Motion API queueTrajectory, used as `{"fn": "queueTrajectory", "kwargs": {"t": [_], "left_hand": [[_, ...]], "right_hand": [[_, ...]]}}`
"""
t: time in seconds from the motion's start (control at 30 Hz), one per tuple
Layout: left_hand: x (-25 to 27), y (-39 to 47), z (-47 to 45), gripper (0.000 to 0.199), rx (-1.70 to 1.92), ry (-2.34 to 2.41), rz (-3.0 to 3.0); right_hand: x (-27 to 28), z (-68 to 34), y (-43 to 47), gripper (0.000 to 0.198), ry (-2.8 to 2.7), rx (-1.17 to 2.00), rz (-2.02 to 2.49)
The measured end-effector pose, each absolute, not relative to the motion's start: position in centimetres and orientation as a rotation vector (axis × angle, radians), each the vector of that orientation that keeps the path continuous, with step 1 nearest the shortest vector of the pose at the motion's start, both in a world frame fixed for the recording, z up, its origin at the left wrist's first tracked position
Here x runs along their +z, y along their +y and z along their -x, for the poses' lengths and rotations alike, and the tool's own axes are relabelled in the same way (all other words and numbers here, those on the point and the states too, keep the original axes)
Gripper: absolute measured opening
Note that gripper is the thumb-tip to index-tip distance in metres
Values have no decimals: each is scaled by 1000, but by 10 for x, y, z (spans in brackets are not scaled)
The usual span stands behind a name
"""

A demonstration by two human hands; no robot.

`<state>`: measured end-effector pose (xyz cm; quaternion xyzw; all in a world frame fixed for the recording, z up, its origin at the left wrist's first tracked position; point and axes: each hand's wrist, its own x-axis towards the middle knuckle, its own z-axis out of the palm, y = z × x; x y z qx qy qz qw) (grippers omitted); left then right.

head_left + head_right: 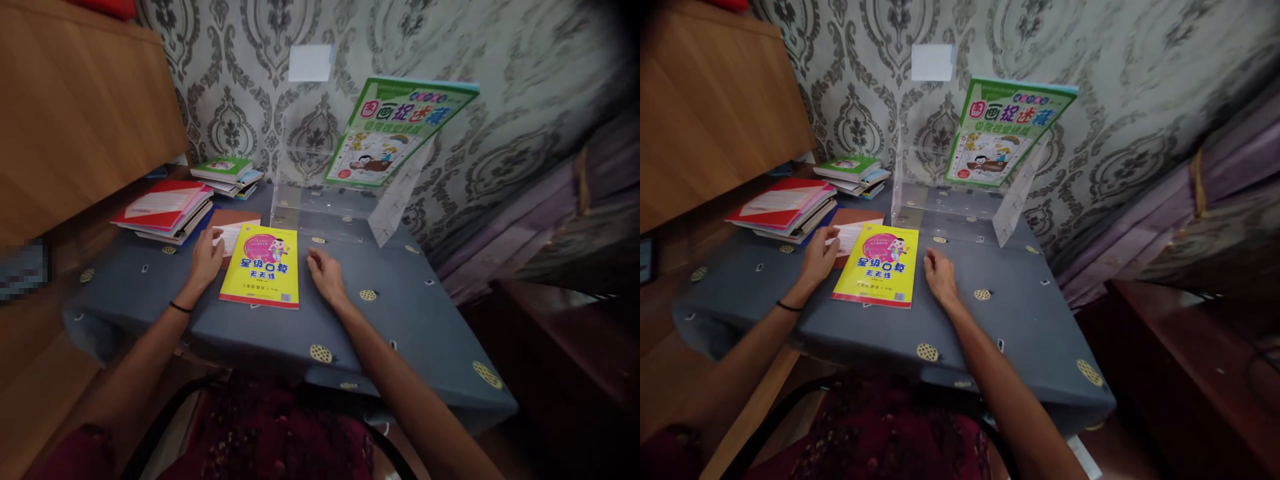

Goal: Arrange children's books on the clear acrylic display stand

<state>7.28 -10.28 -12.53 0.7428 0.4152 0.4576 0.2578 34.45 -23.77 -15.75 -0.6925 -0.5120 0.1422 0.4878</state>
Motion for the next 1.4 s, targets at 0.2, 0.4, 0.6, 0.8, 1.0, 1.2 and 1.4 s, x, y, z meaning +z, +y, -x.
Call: {"fn": "queueTrajectory", "kwargs": {"t": [0.2, 0.4, 0.6, 0.8, 1.0, 1.2, 1.4], "left_hand": [[-141, -180, -10, 23, 1191, 1178, -2478], [-164, -222, 14, 22, 1215, 1313, -2489], [-166, -223, 9, 24, 1303, 1333, -2492], [-167, -223, 13, 21, 1256, 1315, -2520], [-165, -223, 11, 22, 1247, 1316, -2518], [-166, -224, 10, 23, 1239, 1344, -2496], [-161, -223, 7, 25, 1217, 1355, -2492]], "right_hand": [[-155, -320, -297, 26, -1427, 280, 1704], [-165, -296, -355, 32, -1761, 145, 1773], [-160, -288, -364, 35, -1814, 71, 1828], [-153, -289, -368, 35, -1890, 81, 1763], [-157, -294, -368, 36, -1914, 108, 1748], [-163, -301, -367, 38, -1933, 138, 1726], [-159, -305, -357, 36, -1940, 210, 1694]]}}
